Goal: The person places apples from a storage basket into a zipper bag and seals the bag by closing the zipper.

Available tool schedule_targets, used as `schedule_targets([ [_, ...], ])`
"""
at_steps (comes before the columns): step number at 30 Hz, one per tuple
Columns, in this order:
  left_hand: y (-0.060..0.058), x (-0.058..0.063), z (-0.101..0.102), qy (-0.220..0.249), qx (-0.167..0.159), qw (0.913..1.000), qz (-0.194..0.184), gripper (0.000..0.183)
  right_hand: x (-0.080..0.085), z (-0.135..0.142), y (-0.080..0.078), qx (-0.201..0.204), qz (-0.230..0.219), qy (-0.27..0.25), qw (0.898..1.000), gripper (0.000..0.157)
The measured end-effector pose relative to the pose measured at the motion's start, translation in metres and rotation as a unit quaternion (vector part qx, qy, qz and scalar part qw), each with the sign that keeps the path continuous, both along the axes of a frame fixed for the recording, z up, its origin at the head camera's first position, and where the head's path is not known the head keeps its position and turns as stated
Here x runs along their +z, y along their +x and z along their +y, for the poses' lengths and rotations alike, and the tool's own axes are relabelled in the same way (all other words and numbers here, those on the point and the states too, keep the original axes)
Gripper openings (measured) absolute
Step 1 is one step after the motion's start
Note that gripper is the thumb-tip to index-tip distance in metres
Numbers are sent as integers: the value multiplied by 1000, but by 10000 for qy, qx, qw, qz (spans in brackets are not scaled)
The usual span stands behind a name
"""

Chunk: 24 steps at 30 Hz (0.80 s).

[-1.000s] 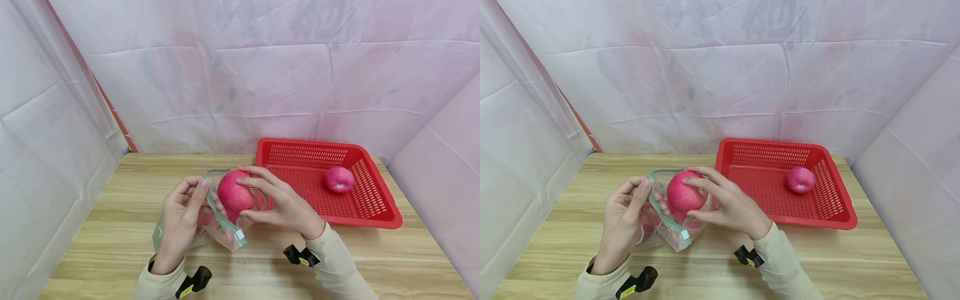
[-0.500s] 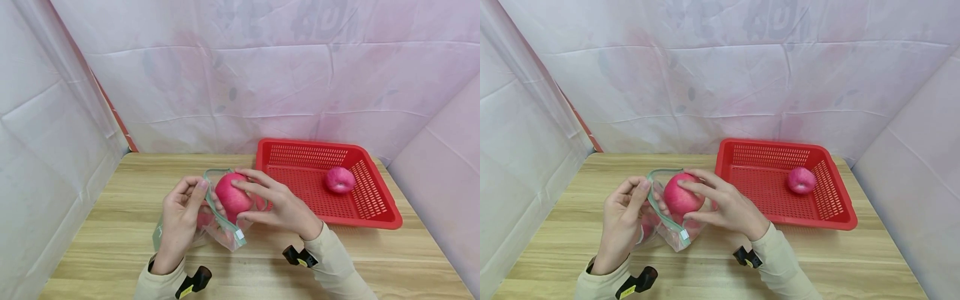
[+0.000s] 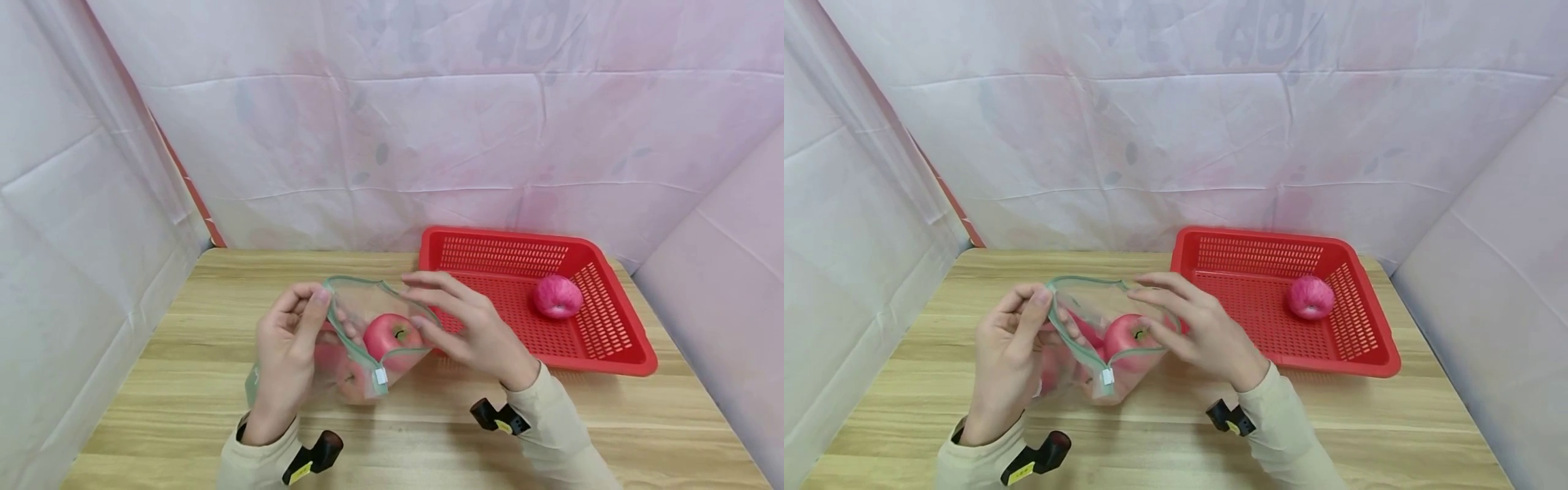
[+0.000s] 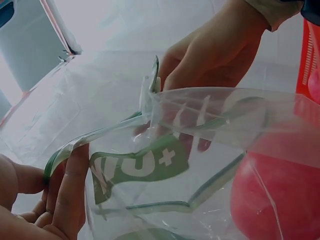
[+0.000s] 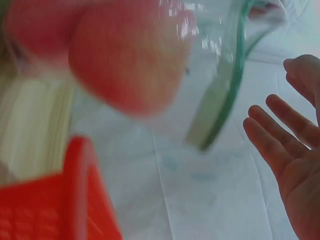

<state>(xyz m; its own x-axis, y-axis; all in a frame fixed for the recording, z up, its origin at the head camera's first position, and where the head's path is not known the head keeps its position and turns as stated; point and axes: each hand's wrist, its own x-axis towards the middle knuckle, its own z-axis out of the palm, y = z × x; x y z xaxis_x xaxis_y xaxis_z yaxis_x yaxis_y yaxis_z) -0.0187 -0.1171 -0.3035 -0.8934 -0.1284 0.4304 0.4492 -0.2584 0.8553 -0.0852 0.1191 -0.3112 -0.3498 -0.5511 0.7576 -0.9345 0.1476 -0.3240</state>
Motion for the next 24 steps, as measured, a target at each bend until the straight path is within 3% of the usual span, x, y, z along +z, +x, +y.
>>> schedule_targets([
  [6,-3,6,-6,146,108,9995,245,13,10,33,-13,-672,-52,182,9976,41],
  [11,-7,10,-7,231,206,9989,365,10,15,74,-28,-1510,-424,635,9856,40],
  [14,-8,11,-8,311,196,9984,436,10,14,99,-42,-1995,-557,997,9732,50],
  [18,-10,12,-7,399,104,9975,575,11,9,130,-65,-2560,-904,1542,9500,48],
  [24,-9,11,-5,299,62,9980,549,12,-3,167,-92,-2918,-1370,2259,9193,42],
])
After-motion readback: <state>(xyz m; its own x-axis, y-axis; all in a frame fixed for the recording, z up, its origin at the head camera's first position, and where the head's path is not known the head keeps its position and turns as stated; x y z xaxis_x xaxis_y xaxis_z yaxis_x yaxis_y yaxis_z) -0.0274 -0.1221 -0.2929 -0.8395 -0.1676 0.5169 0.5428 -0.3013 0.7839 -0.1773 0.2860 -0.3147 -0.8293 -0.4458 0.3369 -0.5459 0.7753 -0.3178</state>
